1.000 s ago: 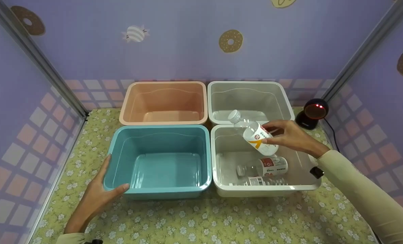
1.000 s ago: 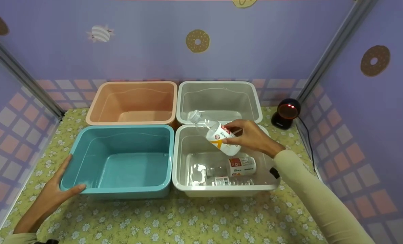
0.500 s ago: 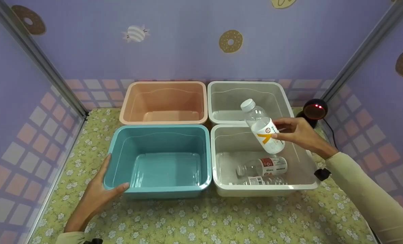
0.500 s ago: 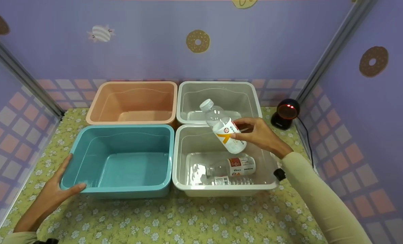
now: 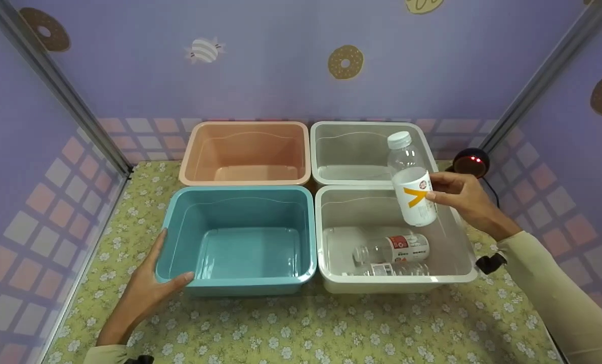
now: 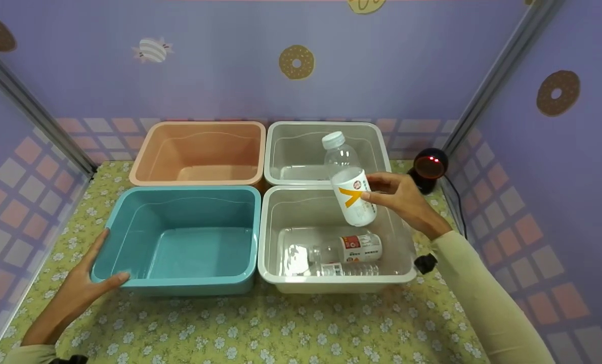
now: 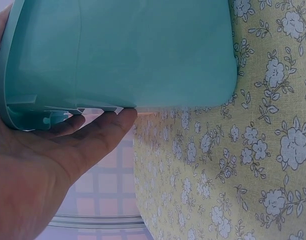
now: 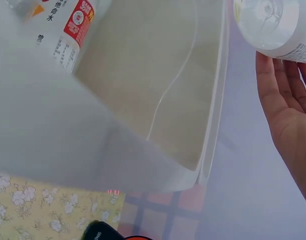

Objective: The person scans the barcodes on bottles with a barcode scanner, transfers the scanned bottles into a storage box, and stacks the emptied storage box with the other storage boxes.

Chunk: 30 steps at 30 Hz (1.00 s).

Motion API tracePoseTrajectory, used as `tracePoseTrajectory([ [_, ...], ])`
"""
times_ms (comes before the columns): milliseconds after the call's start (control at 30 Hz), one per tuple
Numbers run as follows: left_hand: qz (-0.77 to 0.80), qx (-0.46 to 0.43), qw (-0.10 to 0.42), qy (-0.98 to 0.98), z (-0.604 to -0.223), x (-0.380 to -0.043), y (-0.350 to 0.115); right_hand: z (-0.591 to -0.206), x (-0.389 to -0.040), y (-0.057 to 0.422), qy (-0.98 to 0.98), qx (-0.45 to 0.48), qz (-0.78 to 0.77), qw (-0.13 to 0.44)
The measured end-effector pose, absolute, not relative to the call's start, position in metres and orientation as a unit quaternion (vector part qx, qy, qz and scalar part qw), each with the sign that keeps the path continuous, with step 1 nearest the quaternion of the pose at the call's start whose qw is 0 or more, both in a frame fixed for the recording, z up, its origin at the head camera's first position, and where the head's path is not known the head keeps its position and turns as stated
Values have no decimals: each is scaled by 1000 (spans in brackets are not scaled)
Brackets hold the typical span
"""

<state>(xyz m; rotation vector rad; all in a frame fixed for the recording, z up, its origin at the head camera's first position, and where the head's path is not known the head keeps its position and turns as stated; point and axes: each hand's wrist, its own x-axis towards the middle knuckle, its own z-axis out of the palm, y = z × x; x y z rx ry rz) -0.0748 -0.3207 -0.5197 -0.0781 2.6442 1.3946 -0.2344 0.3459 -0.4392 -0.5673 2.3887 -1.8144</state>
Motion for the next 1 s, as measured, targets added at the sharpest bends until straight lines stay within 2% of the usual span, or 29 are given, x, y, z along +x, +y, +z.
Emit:
tracePoseTrajectory([
  [533, 455, -30, 77, 887, -522, -74, -320, -446, -224, 372, 686, -154, -710, 47],
  [1000, 456, -32, 82, 886, -523, -74, -321, -456, -217, 407, 536, -229, -808, 86],
])
